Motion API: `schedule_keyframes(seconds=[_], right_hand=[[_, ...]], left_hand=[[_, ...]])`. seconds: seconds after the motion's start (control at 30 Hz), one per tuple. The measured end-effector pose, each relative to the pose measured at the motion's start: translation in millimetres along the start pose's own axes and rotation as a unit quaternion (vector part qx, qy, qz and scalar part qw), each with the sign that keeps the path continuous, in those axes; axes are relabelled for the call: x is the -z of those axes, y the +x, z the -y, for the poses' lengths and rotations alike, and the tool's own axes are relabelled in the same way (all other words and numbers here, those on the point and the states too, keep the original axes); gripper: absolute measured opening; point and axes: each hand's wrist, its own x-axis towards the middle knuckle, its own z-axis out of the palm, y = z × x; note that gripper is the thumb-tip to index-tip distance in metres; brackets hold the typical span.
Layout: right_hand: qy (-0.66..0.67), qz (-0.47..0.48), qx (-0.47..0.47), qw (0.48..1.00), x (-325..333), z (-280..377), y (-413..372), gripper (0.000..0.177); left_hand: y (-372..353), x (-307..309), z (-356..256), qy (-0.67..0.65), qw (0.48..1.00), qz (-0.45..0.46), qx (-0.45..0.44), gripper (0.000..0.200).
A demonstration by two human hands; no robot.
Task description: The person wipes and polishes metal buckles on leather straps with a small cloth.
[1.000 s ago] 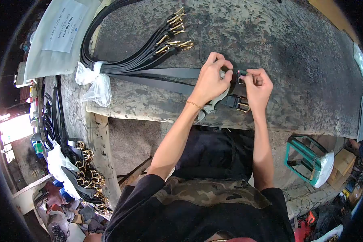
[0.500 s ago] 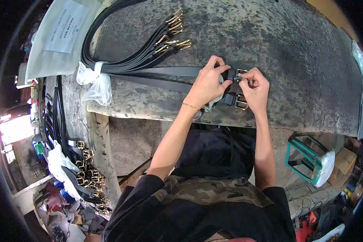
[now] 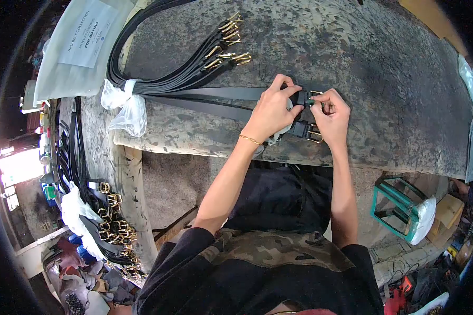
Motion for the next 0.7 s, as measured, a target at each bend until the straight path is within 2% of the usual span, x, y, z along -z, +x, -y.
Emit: schedule_keyframes(seconds=[0.07,0.13,0.2,0.27,0.4,0.43,0.5,0.67,0.7], right_hand=[[-0.007,0.003,0.008,1.0,1,-1,-1,0.007],[0.136,0.002,-0.084,0.987,3,-2,-1,0.005],[0.167,-0.018,-0.082,0.982,3,-3,2,0.005],[0.196,-0.039,-0.08,0.977,5,-6,5,0.005],[0.313,-0.05,-0.096,0.944,10,-11,5,0.005],[0.349,-0.051,-0.092,0.931,10,-11,5,0.005],[0.343,-0.047,-0.09,0.934,10,-15,5,0.006],[0.314,-0.062,-0.113,0.94,6,-7,7,0.006],[0.246,-0.063,-0.118,0.96,4,2,9,0.005]], left_hand=[[0,2,-3,-0.012,1.0,0.014,0.023,0.039],[0,3,-3,-0.03,0.999,0.009,0.025,0.039],[0,4,-2,-0.047,0.998,0.004,0.028,0.039],[0,2,-1,-0.033,0.999,-0.017,-0.018,0.032],[-6,-8,6,0.012,0.999,-0.008,-0.052,0.026],[-9,-9,6,0.016,0.997,-0.034,-0.062,0.022],[-11,-11,6,0.02,0.995,-0.062,-0.073,0.018],[-7,-14,5,-0.003,0.99,-0.135,-0.03,0.008],[-7,-14,5,-0.004,0.99,-0.137,-0.031,0.008]])
